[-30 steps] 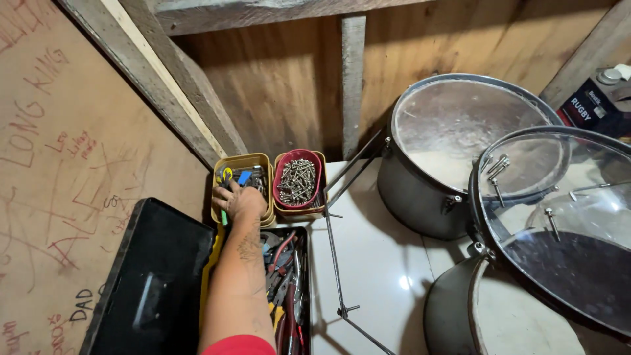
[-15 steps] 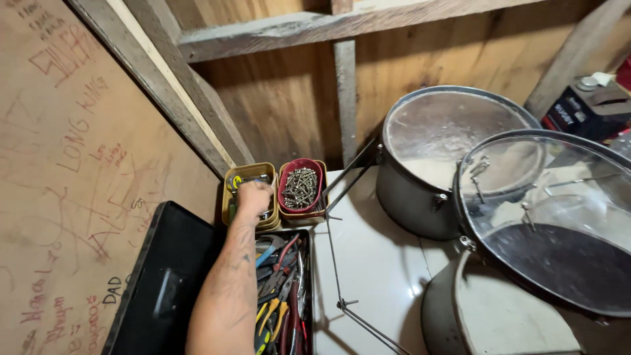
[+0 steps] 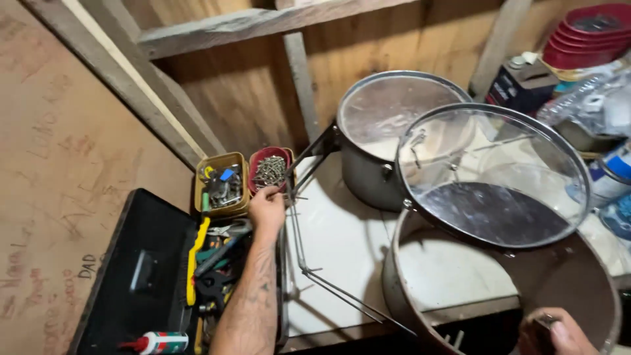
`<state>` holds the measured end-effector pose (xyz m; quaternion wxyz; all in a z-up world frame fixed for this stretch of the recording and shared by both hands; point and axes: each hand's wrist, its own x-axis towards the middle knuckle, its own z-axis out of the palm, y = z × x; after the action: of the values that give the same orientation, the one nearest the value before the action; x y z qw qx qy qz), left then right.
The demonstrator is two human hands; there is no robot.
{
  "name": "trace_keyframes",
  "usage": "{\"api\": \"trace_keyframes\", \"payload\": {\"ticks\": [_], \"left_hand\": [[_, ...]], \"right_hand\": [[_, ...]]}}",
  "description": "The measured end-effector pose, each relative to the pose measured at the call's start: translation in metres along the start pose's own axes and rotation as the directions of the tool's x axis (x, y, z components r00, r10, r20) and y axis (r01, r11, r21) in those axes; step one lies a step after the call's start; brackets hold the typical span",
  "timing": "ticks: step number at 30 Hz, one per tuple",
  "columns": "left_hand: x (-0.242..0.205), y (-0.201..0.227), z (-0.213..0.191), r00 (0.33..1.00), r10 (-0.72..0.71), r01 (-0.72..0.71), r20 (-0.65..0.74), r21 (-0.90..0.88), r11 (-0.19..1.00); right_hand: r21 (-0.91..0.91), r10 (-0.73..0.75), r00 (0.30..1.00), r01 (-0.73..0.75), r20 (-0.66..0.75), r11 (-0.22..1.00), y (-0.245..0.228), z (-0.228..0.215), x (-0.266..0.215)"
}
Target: The person uses pliers to remove a small metal component from a drum hardware assembly. They then use a screwdriver to adjust the removed part and place it into a container of small hardware.
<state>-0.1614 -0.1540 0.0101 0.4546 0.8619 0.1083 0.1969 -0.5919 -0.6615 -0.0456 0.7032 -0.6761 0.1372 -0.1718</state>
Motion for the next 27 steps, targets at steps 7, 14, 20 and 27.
{"api": "trace_keyframes", "payload": {"ticks": [7, 14, 20, 27], "left_hand": [[-0.034, -0.024, -0.087, 0.988, -0.131, 0.134, -0.083, 0.032, 0.99], [-0.112, -0.072, -0.146, 0.974, -0.205, 0.222, -0.1, 0.216, 0.951], [-0.187, -0.047, -0.139, 0.942, -0.312, 0.276, 0.123, 0.246, 0.929], [-0.217, -0.086, -0.088, 0.848, -0.41, 0.32, 0.336, 0.293, 0.901]], "right_hand": [[0.089, 0.05, 0.994, -0.059, 0.1, 0.994, -0.022, 0.016, -0.001], [0.127, -0.099, 0.854, 0.038, 0.512, 0.991, 0.061, -0.049, 0.067], [0.062, -0.076, 0.829, 0.05, 0.553, 0.997, 0.101, -0.082, 0.093], [-0.14, -0.014, 0.869, 0.096, 0.495, 0.986, 0.058, -0.071, 0.088]]}}
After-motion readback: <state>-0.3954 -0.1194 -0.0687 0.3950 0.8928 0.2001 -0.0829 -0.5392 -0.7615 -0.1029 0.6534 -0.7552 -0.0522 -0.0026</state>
